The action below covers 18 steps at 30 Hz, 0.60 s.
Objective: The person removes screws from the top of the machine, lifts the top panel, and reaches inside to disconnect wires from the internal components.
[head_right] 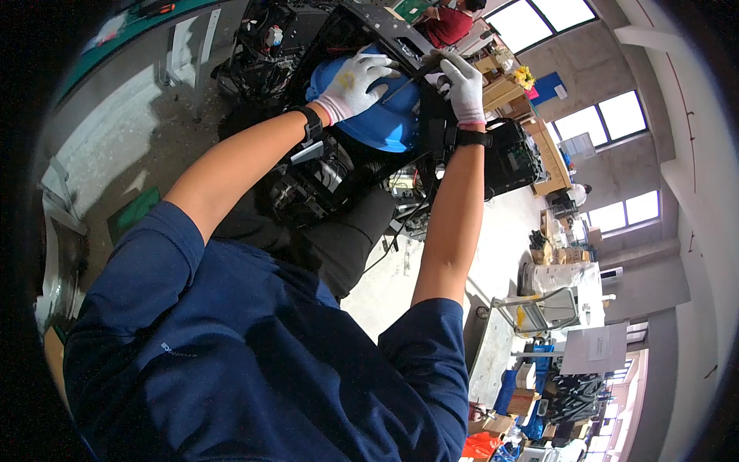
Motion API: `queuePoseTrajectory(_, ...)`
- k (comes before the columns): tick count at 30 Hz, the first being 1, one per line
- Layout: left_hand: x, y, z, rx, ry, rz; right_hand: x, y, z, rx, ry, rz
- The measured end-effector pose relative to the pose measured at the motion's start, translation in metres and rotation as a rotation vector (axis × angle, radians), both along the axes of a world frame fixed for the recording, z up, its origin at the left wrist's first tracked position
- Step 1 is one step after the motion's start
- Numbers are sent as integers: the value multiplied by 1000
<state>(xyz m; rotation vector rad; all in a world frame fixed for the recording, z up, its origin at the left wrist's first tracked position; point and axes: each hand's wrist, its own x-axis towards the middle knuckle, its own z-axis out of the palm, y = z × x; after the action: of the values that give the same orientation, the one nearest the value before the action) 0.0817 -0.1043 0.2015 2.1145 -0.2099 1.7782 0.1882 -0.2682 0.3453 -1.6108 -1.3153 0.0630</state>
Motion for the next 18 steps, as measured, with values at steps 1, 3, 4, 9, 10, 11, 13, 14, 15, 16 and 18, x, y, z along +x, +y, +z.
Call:
queuePoseTrajectory(1,-1,-1,0,-5,0,4,0,-1,1,-29,-24,-67)
queuePoseTrajectory(3,-2,-1,1,-11,14,-19,-1,0,0,-57,-48,-134)
queuePoseTrajectory(4,-2,-1,1,-17,28,-42,0,2,-2,-66,-55,-199)
queuePoseTrajectory(9,-2,-2,2,-21,13,-42,7,3,-2,-73,-63,-250)
queuePoseTrajectory(10,-1,-1,1,-30,21,-60,5,3,-2,-76,-56,-248)
queuePoseTrajectory(11,1,1,0,-32,20,-59,3,2,-2,-79,-48,-246)
queuePoseTrajectory(13,3,2,0,-20,17,-37,-2,5,-3,-57,-74,-238)
queuePoseTrajectory(14,4,1,-1,-21,16,-38,-5,5,-3,-33,-98,-230)
queuePoseTrajectory(15,5,1,-2,-24,11,-29,-8,4,-2,-33,-100,-231)
queuePoseTrajectory(16,4,0,-2,-27,6,-20,-9,3,-2,-41,-132,-209)
queuePoseTrajectory(18,4,1,-2,-28,11,-21,-10,3,-1,-48,-166,-185)
